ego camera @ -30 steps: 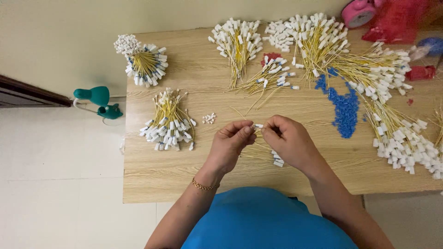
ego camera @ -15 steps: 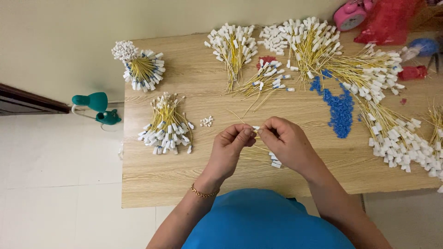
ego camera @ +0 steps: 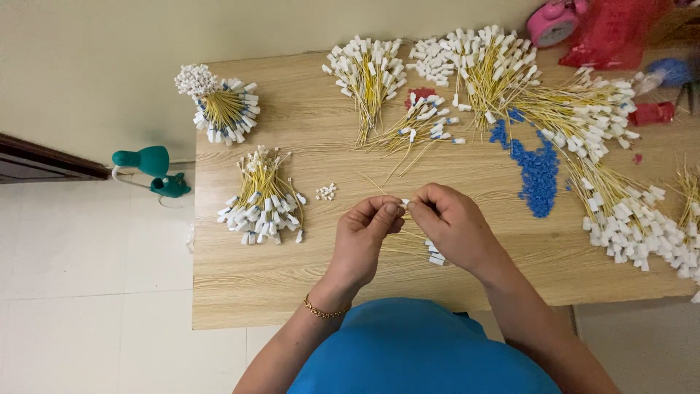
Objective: Assembling small electrical components by sliding white tubes onto thin wire leads.
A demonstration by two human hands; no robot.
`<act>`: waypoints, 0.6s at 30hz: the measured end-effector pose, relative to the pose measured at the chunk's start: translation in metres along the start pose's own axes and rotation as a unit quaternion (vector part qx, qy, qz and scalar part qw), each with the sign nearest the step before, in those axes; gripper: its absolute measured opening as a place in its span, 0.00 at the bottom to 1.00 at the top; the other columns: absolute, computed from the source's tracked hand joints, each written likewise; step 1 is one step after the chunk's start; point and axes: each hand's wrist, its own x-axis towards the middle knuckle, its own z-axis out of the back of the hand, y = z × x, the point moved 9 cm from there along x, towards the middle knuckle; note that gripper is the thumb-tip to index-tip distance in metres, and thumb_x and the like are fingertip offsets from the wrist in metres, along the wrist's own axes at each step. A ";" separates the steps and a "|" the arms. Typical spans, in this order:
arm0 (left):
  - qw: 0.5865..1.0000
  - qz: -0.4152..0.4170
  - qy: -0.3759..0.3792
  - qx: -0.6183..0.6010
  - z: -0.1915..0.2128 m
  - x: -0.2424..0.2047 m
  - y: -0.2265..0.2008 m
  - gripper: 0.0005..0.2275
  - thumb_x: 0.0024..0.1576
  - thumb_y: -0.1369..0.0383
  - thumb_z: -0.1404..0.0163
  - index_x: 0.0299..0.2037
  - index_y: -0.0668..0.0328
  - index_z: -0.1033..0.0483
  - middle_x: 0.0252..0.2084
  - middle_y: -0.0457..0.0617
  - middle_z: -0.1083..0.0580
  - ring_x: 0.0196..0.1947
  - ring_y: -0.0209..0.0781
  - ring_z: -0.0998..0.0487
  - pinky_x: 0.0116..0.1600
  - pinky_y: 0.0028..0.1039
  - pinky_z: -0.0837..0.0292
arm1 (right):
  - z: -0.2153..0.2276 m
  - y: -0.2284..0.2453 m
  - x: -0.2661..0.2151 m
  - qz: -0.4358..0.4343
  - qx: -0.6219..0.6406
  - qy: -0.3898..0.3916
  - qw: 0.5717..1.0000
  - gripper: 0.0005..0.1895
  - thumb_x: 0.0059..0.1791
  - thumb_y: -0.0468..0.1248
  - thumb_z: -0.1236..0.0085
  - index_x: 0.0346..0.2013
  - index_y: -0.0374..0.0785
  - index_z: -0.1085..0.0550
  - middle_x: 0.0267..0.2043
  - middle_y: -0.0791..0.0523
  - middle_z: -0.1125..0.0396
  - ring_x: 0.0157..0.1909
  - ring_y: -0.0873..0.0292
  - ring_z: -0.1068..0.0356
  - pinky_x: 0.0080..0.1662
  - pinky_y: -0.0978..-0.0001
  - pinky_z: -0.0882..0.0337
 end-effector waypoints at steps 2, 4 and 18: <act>1.000 0.002 0.003 0.000 0.000 0.000 0.003 0.07 0.64 0.71 0.48 0.47 0.68 0.22 0.39 0.48 0.22 0.38 0.34 0.23 0.47 0.26 0.24 | 0.000 0.000 -0.001 0.000 0.004 0.000 1.000 0.08 0.50 0.38 0.44 0.32 0.36 0.26 0.26 0.57 0.31 0.28 0.65 0.33 0.32 0.68 0.32; 1.000 0.003 0.008 0.000 0.003 0.003 0.007 0.08 0.64 0.71 0.48 0.47 0.68 0.22 0.40 0.48 0.22 0.38 0.34 0.23 0.47 0.26 0.24 | 0.000 0.001 0.000 0.000 0.008 0.000 1.000 0.08 0.50 0.38 0.45 0.32 0.36 0.26 0.27 0.57 0.31 0.29 0.64 0.33 0.32 0.68 0.33; 0.986 0.072 0.022 -0.148 0.004 0.005 0.023 0.09 0.65 0.74 0.51 0.53 0.67 0.24 0.42 0.52 0.22 0.43 0.41 0.20 0.53 0.32 0.21 | 0.004 0.005 -0.004 -0.035 -0.058 -0.027 0.997 0.09 0.49 0.40 0.44 0.32 0.35 0.26 0.27 0.55 0.28 0.27 0.61 0.29 0.32 0.65 0.30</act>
